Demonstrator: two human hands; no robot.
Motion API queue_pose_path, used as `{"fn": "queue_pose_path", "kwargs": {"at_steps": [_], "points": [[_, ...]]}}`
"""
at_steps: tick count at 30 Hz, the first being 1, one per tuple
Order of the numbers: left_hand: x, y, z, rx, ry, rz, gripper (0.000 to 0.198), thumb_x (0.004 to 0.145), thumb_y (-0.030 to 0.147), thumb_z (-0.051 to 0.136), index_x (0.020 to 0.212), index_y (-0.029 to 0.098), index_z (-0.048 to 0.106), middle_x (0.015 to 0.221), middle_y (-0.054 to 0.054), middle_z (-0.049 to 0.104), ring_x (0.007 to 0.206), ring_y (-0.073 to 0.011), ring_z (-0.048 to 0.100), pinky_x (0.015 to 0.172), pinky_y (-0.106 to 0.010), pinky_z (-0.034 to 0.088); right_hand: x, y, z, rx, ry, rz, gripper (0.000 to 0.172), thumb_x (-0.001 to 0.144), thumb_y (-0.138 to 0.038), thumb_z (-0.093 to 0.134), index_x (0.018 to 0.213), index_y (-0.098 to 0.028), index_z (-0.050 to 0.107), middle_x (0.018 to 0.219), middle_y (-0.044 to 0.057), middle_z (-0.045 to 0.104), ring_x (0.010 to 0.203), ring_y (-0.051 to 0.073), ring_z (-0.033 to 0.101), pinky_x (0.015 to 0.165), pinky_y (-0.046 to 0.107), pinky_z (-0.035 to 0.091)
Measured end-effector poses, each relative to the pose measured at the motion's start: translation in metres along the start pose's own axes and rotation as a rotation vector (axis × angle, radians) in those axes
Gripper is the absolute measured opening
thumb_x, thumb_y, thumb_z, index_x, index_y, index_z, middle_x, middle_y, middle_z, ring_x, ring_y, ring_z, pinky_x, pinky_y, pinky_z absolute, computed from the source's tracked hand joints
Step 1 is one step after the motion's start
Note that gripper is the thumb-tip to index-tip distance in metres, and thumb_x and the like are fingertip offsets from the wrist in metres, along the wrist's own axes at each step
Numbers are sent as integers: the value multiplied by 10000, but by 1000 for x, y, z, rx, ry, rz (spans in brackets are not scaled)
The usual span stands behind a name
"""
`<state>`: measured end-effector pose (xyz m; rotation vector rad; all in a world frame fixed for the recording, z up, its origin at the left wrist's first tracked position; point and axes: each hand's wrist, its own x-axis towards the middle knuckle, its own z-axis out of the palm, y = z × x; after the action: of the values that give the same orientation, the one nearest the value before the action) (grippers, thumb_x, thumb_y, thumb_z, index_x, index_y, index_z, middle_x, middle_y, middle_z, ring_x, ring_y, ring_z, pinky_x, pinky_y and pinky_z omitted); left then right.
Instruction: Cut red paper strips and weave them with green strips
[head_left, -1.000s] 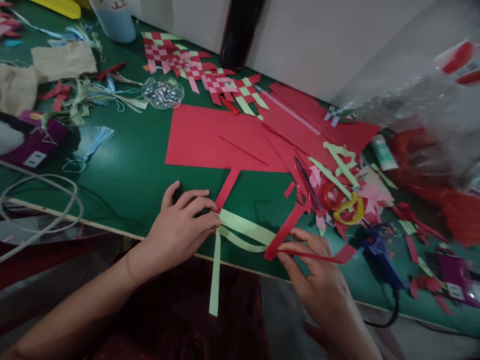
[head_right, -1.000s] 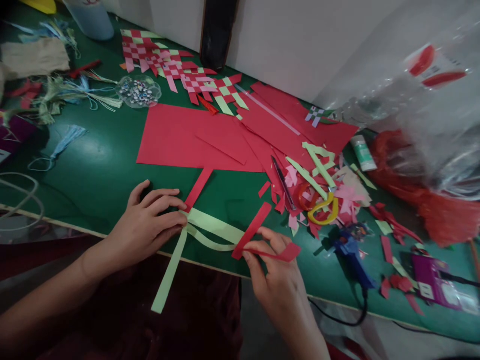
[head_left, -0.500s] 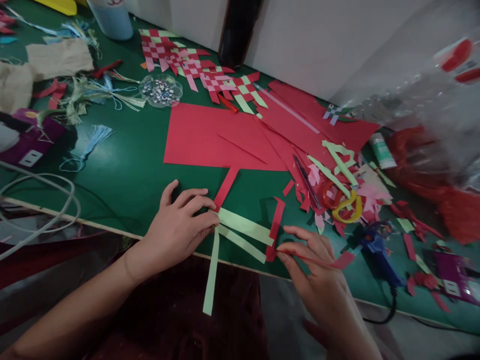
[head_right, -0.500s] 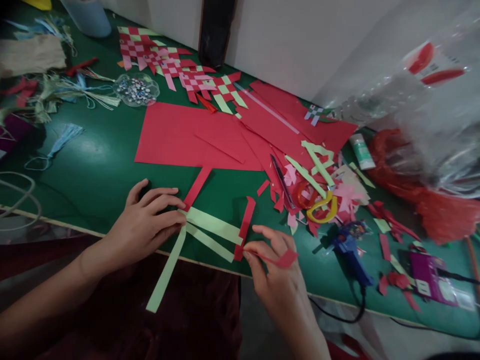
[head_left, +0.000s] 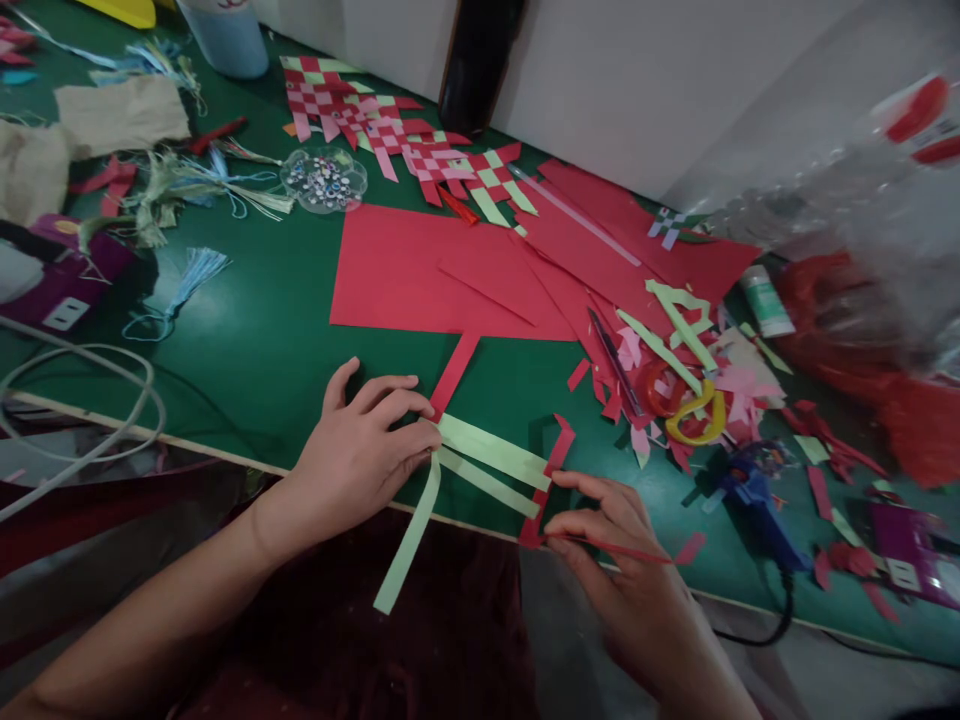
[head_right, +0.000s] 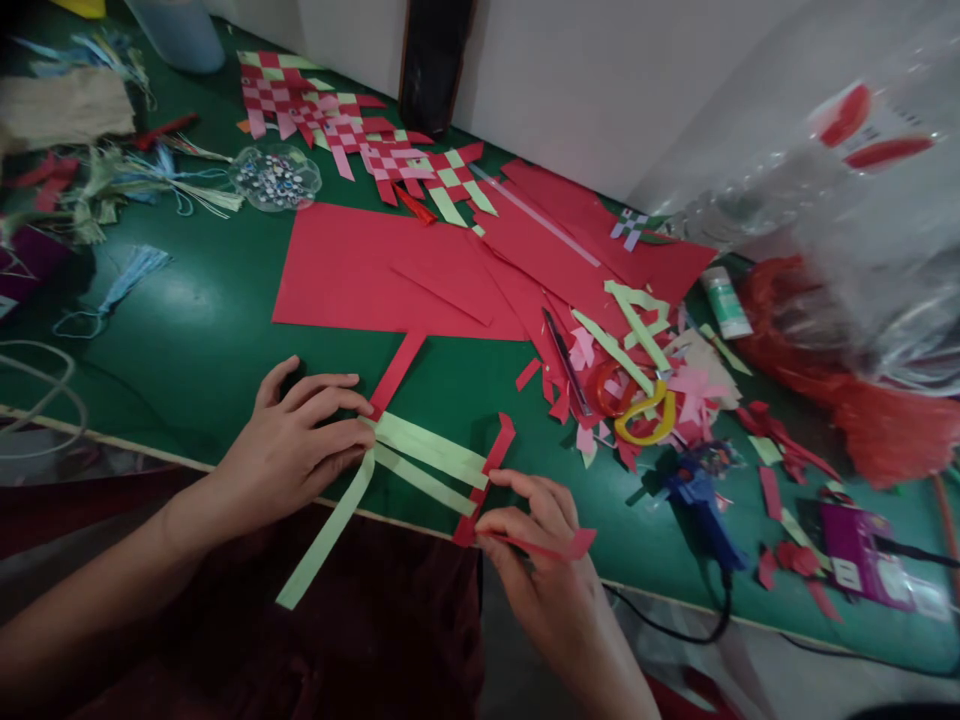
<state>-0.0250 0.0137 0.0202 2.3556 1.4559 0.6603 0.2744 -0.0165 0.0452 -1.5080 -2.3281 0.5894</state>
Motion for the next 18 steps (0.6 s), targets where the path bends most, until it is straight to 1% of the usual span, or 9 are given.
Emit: {"fn": "queue_pose_path", "kwargs": {"at_steps": [5, 9, 11, 15, 18], "points": [[0, 0, 0, 2, -4, 0, 146, 949, 211, 560, 885, 280, 671, 1093, 5, 685, 1281, -261, 523, 1155, -586, 159, 6, -7, 5, 9, 67, -36, 133, 902, -263, 610, 823, -267, 716, 1180, 82, 645, 1095, 274, 578, 867, 446, 526], [0, 0, 0, 2, -7, 0, 162, 964, 228, 543, 887, 284, 674, 1092, 7, 682, 1287, -253, 517, 1160, -573, 151, 17, -15, 11, -1, 184, -97, 128, 896, -218, 624, 832, -268, 723, 1154, 82, 644, 1078, 260, 566, 882, 439, 519], [-1, -1, 0, 2, -10, 4, 164, 966, 233, 539, 890, 288, 673, 1099, 12, 681, 1290, -250, 514, 1163, -571, 138, 21, -19, 16, -10, 219, -120, 132, 889, -188, 633, 837, -271, 722, 1161, 77, 640, 1076, 256, 556, 890, 438, 513], [-1, -2, 0, 6, -28, 9, 132, 959, 239, 551, 937, 298, 668, 1114, 15, 678, 1298, -257, 504, 1161, -578, 127, 25, -28, 26, -36, 187, -167, 165, 884, -159, 630, 919, -292, 720, 1246, 64, 607, 1142, 271, 504, 925, 459, 495], [-1, -2, 1, 12, -22, 11, 116, 958, 249, 559, 945, 297, 664, 1114, 16, 677, 1292, -257, 508, 1161, -578, 121, 25, -30, 31, -64, 145, -218, 187, 886, -157, 620, 966, -301, 708, 1299, 63, 578, 1179, 286, 472, 918, 474, 492]]}}
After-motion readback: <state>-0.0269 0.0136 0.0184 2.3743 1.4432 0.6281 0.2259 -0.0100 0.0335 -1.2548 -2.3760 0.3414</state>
